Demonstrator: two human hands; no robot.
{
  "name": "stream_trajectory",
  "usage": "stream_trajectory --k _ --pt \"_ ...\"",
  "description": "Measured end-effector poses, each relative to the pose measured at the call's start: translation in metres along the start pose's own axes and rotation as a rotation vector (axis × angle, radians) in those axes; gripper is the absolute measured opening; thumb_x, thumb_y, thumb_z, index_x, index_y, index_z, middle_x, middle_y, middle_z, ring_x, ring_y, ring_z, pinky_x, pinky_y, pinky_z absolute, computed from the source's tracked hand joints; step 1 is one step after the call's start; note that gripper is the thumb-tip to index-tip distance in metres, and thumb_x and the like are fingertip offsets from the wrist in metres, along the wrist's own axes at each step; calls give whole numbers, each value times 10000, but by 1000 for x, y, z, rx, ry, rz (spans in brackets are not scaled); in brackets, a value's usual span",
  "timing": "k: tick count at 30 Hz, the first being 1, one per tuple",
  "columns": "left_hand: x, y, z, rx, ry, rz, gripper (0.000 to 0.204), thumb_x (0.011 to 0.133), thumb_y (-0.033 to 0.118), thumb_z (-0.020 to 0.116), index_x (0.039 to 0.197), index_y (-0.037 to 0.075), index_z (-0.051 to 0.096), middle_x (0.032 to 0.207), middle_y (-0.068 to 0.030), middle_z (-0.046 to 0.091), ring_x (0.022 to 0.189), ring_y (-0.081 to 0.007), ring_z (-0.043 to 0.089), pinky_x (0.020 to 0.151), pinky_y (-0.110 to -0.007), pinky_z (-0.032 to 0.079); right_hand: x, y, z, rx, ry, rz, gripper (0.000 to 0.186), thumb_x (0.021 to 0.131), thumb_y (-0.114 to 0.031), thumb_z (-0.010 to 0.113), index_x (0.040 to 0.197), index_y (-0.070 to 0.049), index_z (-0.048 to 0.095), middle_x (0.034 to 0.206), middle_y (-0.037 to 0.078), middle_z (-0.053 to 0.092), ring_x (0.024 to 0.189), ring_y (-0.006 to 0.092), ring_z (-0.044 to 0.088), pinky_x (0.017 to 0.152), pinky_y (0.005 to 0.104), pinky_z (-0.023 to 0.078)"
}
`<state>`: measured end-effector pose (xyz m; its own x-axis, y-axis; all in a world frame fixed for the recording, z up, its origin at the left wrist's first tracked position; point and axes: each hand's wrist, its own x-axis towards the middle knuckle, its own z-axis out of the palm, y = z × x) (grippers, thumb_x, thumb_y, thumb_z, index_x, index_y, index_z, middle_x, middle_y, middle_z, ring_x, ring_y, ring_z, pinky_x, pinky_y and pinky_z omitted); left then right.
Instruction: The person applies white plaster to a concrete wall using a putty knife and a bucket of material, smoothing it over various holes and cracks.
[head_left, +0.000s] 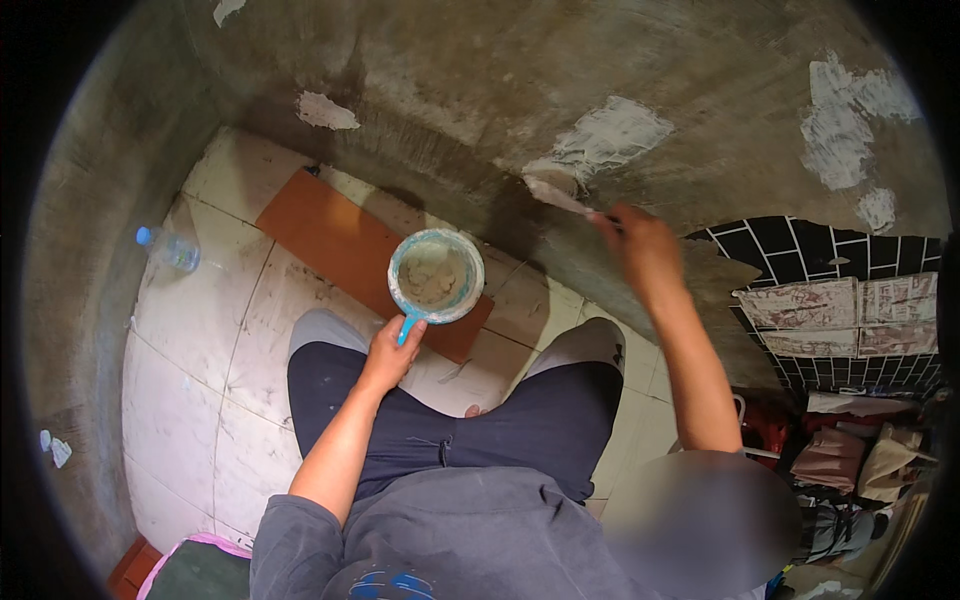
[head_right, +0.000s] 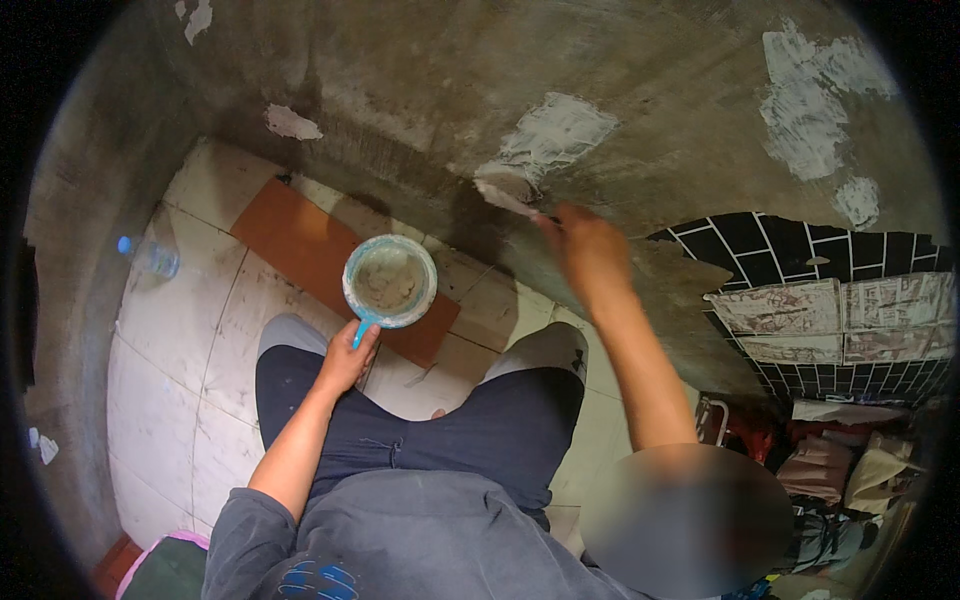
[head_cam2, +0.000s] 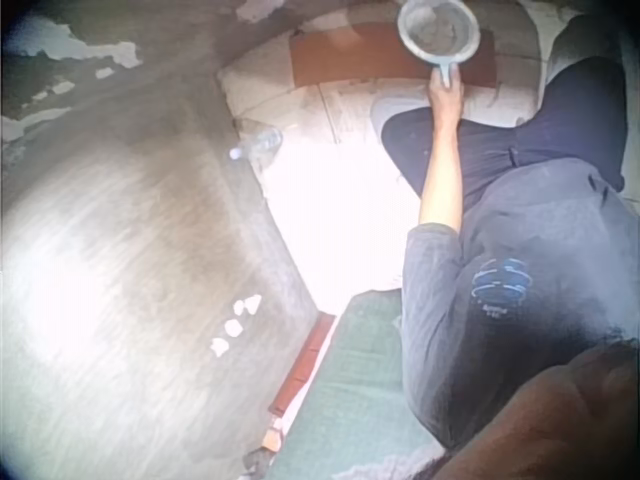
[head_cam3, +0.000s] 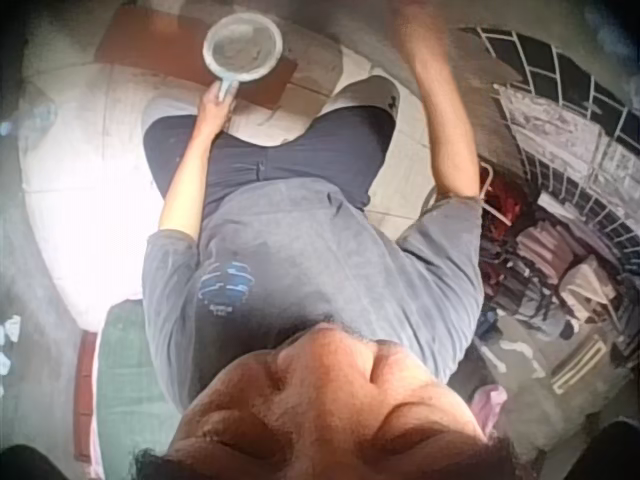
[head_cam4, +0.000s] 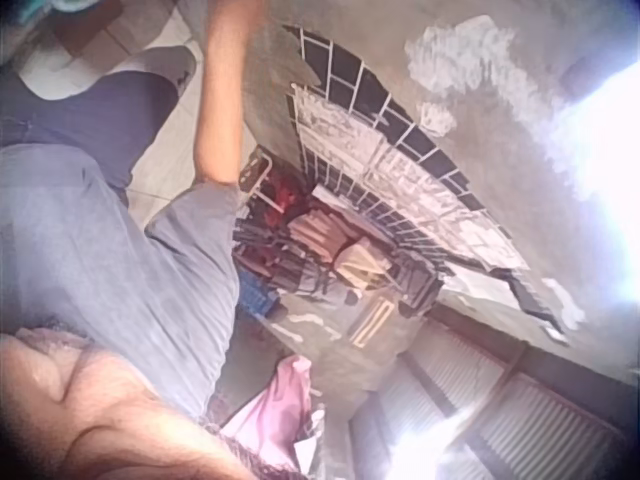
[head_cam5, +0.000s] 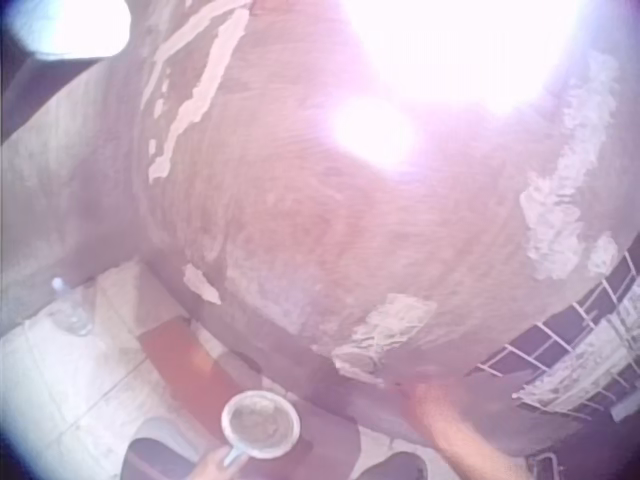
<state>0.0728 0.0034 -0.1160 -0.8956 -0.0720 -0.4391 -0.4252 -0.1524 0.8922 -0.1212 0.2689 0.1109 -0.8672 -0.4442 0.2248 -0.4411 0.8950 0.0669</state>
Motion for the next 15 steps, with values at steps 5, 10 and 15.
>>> stream_trajectory --k 5,10,15 --pt "6 -9 5 35 -8 69 369 1025 388 624 869 59 566 590 30 500 504 -64 448 468 -273 355 14 4 27 -72 6 47 360 984 -415 615 914 -63 643 845 181 703 782 395 694 683 494 546" --pt "0 -6 -1 -15 9 -13 371 1023 387 627 867 55 569 592 26 506 506 -66 455 469 -274 357 9 20 -46 -94 97 36 369 980 -414 623 917 -53 667 795 189 692 764 397 684 679 501 529" --pt "5 -11 0 -12 -4 18 373 1025 386 626 866 53 571 592 24 507 505 -65 452 468 -276 358 3 20 -78 -74 -58 36 347 966 -388 639 903 -47 646 841 182 696 774 395 678 653 496 519"
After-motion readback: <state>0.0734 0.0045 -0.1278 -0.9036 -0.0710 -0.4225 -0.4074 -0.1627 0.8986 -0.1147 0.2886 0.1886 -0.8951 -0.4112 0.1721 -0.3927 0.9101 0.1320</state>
